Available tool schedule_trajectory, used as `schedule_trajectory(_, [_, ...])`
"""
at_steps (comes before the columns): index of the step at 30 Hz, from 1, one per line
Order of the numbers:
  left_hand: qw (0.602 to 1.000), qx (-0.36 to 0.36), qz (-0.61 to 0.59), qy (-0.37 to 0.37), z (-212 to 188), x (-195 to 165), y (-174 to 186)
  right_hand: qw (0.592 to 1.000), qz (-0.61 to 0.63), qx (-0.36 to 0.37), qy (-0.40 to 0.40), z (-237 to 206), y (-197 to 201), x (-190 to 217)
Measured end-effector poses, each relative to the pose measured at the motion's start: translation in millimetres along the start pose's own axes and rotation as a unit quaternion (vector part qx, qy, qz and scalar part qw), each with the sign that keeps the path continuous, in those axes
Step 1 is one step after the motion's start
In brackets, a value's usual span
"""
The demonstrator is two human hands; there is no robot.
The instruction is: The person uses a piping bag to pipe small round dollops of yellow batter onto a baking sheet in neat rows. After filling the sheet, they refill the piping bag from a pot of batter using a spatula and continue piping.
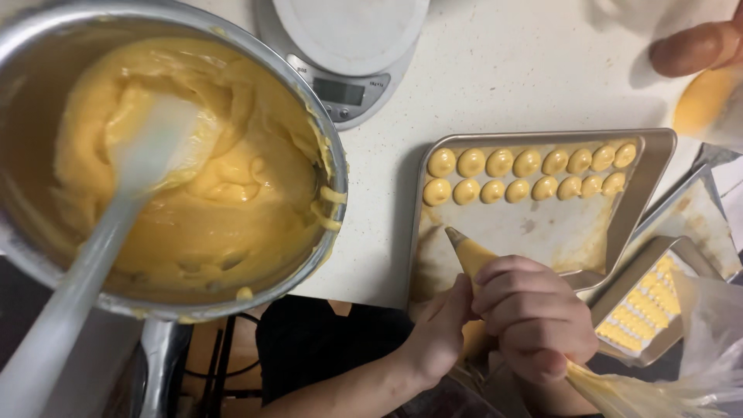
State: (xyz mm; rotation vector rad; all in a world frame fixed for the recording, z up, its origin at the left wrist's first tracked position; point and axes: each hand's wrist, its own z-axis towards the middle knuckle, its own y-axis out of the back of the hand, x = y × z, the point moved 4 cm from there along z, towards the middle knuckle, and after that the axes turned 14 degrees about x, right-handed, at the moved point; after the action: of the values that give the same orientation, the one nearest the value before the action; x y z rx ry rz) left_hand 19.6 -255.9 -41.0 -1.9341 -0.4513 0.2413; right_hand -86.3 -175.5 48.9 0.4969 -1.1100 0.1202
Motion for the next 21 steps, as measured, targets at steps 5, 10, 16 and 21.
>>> schedule_trajectory(5, [0.999, 0.029, -0.034, -0.026, -0.7, -1.3, 2.8, 0.999, 0.006, 0.025, -0.038, -2.8, -3.3, -4.2])
schedule_trajectory(10, [0.999, 0.029, -0.017, -0.031, 1.6, -6.5, 7.2, 0.999, 0.019, 0.027, 0.001, -4.5, -4.4, -14.4])
schedule_trajectory(16, [0.997, 0.045, 0.002, -0.069, 3.4, -8.5, 5.7, 0.999, 0.027, 0.026, 0.018, -3.0, -4.6, -17.6])
schedule_trajectory(21, [0.997, 0.045, 0.006, -0.069, 3.6, -8.6, 3.9, 0.999, 0.023, 0.028, 0.017, -0.9, -3.8, -17.2])
